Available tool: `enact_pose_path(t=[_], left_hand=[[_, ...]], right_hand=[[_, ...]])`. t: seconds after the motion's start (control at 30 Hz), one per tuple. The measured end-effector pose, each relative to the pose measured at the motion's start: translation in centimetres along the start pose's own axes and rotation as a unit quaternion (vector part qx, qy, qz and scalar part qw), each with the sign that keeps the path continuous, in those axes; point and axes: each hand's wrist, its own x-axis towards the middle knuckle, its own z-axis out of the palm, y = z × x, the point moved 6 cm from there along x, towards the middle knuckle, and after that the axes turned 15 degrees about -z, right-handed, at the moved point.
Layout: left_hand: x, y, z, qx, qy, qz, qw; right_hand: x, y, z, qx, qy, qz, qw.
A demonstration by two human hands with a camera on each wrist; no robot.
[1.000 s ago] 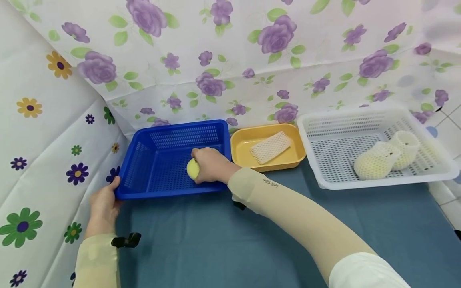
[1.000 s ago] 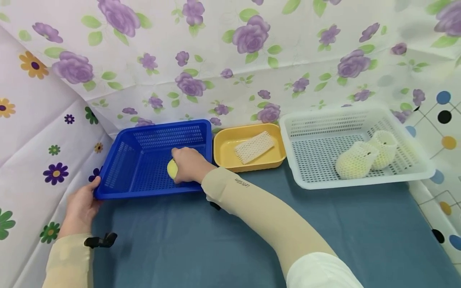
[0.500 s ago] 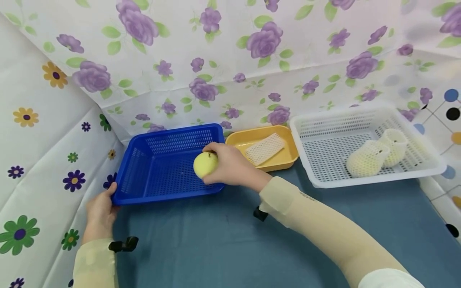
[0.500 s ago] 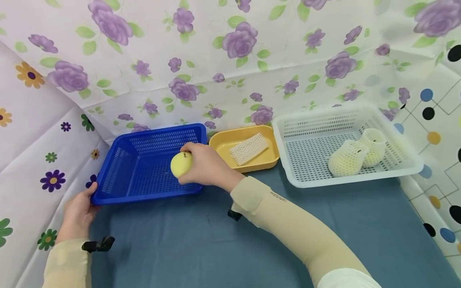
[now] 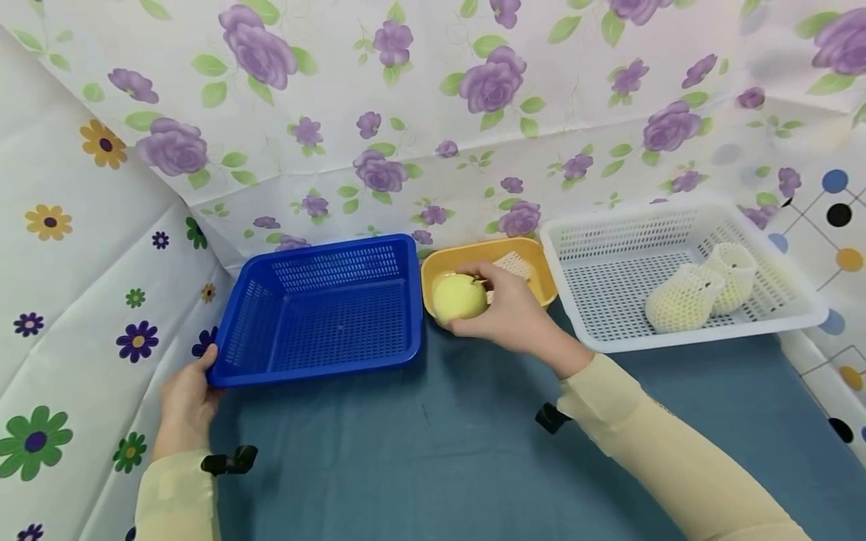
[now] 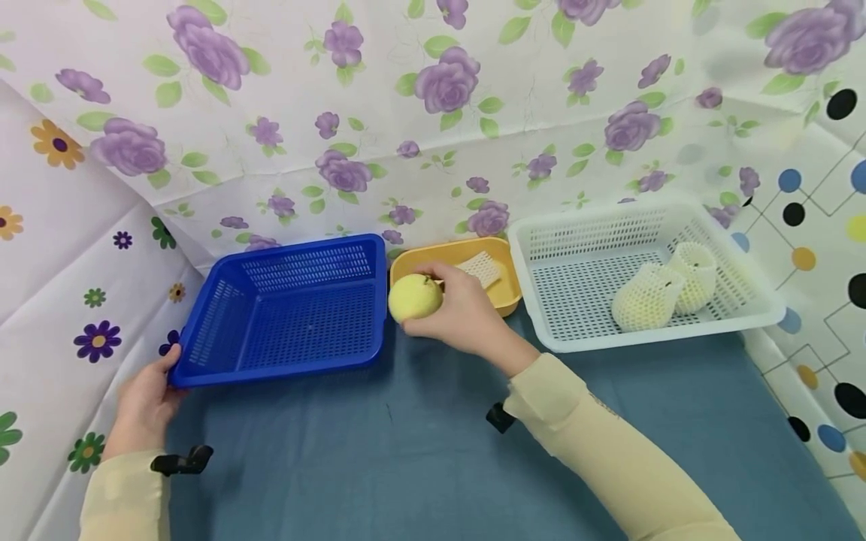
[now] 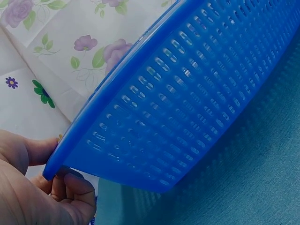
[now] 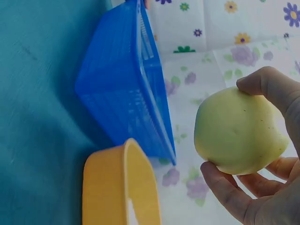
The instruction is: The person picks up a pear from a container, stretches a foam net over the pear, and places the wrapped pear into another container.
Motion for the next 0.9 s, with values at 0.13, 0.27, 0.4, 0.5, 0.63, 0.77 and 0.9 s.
enact_pose_path(t=[0.13,0.27,0.4,0.5,0.63,0.77,0.9], left_hand=[[-0.1,0.1,0.0,-0.001,0.005,-0.001,1.0],[-0.2,0.1,0.0,0.0,0.003,-0.004,1.0],[-0.3,-0.1,0.1,-0.009,-0.007,-0.005,0.9999],[-0.5,-0.3,0.1,-0.014,-0.005,0.007,0.9999],[-1.0,-0.2,-0.1,0.024,0.035,0.041,0.9982],[-2.5,0.2,0.3,0.122,0.107,0.101,0.9815],[-4.6,0.6,1.4,0.188,0.151,0.165,0.9562]], right_hand=[[-1.1,1.1,-1.1,0.008,0.017,0.014,0.9997],[-2.0,2.0,-1.8,0.025,0.031,0.026,0.9989],[-2.7,2.8,-2.5,0.04,0.043,0.033,0.9977],[-3.3,3.4,-2.7,0.047,0.042,0.034,0.9974],[-3.8,3.7,-2.9,0.061,0.03,0.031,0.9972],[-4.2,3.8,-3.0,0.071,0.02,0.029,0.9968],[-4.5,3.8,-3.2,0.08,0.019,0.032,0.9961]])
